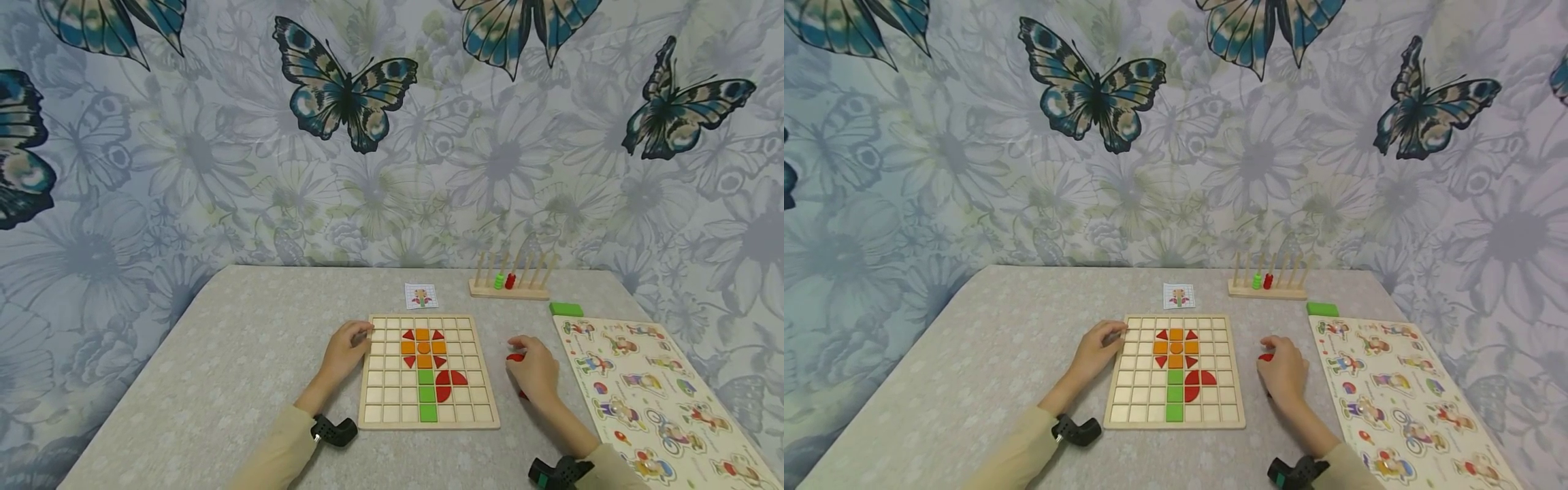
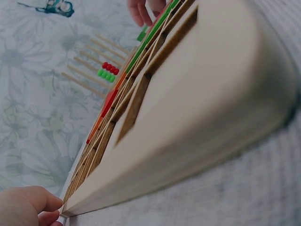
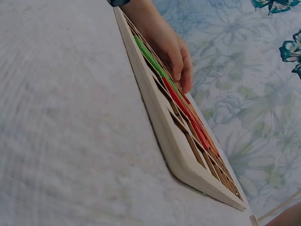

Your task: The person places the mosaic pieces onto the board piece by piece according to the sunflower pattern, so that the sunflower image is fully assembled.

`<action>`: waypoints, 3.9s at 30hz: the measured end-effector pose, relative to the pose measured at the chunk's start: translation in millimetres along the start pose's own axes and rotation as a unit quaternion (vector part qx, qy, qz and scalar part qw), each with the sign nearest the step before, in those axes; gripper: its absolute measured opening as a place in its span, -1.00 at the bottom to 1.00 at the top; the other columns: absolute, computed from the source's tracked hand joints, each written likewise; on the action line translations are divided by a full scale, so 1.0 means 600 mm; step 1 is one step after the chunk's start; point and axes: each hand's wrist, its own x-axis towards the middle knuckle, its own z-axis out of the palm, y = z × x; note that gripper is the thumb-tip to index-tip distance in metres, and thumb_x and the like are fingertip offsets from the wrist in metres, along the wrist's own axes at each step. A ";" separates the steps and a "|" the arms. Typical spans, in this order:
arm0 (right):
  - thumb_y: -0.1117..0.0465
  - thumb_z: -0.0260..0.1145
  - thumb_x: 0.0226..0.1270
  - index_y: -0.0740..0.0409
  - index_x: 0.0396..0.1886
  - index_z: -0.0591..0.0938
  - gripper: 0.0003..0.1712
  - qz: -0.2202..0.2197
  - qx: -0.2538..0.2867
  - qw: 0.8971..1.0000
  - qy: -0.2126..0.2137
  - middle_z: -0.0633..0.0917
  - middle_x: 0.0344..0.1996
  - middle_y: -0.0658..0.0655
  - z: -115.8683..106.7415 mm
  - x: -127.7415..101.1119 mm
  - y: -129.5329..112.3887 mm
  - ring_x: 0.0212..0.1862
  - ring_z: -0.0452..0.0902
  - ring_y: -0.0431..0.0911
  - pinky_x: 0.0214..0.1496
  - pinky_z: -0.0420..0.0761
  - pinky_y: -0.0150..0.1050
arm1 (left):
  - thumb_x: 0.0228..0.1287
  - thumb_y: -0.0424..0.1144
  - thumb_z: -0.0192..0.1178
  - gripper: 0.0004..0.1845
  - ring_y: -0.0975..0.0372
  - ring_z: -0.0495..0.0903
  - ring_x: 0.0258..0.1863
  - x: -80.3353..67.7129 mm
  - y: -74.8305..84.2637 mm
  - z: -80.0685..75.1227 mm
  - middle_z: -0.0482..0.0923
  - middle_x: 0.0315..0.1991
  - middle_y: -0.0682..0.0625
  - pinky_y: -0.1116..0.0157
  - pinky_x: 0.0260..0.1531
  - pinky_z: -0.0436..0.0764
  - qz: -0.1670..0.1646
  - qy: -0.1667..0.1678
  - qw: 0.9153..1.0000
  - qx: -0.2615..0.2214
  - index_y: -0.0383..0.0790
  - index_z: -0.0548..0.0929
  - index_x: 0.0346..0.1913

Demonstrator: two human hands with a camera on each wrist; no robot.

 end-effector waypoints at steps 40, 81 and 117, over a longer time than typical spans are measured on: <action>0.43 0.42 0.02 0.28 -0.11 0.64 -0.64 -0.160 0.210 0.939 -0.222 0.67 -0.19 0.16 0.105 -0.043 -0.174 -0.17 0.56 -0.05 -0.14 0.60 -0.39 | 0.29 -0.34 0.16 -0.73 0.00 0.52 0.17 -0.001 0.003 -0.002 0.56 0.08 -0.09 0.04 0.20 0.52 0.004 -0.009 1.000 -0.004 -0.23 0.63 0.04; 0.47 0.33 0.09 0.17 -0.25 0.69 -0.77 -0.068 0.171 0.975 -0.126 0.71 -0.30 0.07 0.046 -0.046 -0.080 -0.23 0.56 -0.13 -0.18 0.60 -0.40 | 0.25 -0.36 0.19 -0.74 0.00 0.53 0.15 -0.002 0.004 0.000 0.58 0.05 -0.11 0.02 0.17 0.53 0.013 0.003 1.000 0.003 -0.23 0.64 0.01; 0.40 0.52 -0.11 0.22 -0.24 0.69 -0.66 -0.042 0.059 0.995 -0.067 0.70 -0.41 0.08 -0.038 -0.084 0.012 -0.48 0.40 -0.39 -0.47 0.47 -0.47 | 0.27 -0.33 0.17 -0.75 0.04 0.52 0.17 -0.005 0.005 0.002 0.57 0.06 -0.07 0.05 0.19 0.53 -0.006 0.000 1.000 0.001 -0.20 0.65 0.00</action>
